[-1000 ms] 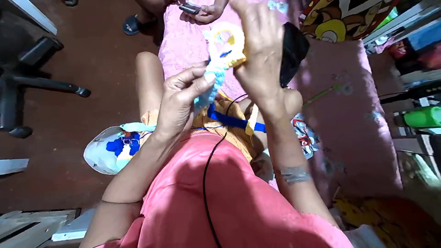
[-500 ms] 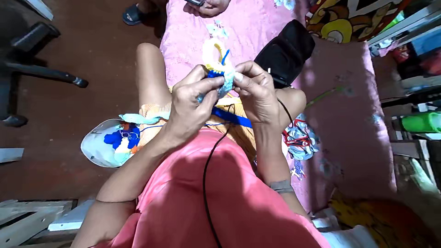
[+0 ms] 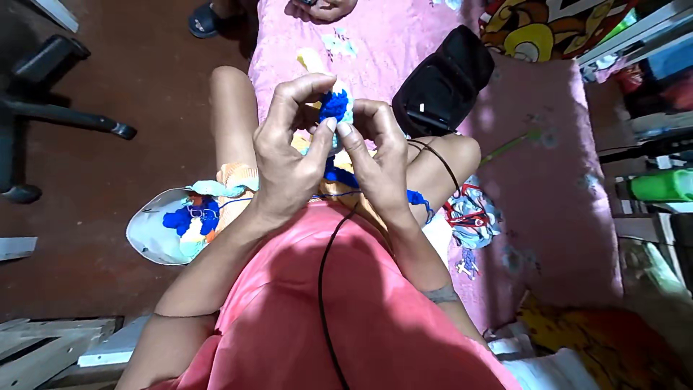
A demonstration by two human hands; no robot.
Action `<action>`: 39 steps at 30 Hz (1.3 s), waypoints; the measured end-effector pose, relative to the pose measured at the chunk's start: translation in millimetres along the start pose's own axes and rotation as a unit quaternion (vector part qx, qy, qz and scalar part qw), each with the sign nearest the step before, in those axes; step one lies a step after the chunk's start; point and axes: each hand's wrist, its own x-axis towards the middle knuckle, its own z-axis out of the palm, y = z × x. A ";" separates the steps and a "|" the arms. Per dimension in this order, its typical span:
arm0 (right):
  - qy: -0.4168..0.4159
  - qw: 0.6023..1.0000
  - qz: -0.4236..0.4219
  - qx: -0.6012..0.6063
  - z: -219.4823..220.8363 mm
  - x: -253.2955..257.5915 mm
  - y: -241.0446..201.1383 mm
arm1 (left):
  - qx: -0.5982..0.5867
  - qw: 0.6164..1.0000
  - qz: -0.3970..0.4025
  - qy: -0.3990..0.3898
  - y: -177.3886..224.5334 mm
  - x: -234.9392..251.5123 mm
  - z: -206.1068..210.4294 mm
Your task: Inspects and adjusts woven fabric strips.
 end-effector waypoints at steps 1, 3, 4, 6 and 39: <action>-0.012 1.000 0.008 0.006 -3.2 2.0 -1.4 | -0.014 1.000 -0.015 -0.007 1.6 1.6 -0.8; -0.022 0.999 0.002 -0.030 -9.7 6.6 -2.4 | -0.057 0.996 -0.063 -0.019 3.7 6.5 -3.5; -0.025 0.999 -0.001 -0.045 -12.5 9.6 -2.8 | -0.086 0.992 -0.091 -0.026 4.3 9.8 -5.7; -0.050 0.999 0.005 -0.019 -18.2 15.5 -4.8 | -0.170 0.973 -0.150 -0.053 4.3 16.9 -10.9; -0.044 0.918 0.031 0.394 -20.1 42.4 -8.2 | -0.194 0.968 -0.161 0.005 20.4 38.7 12.1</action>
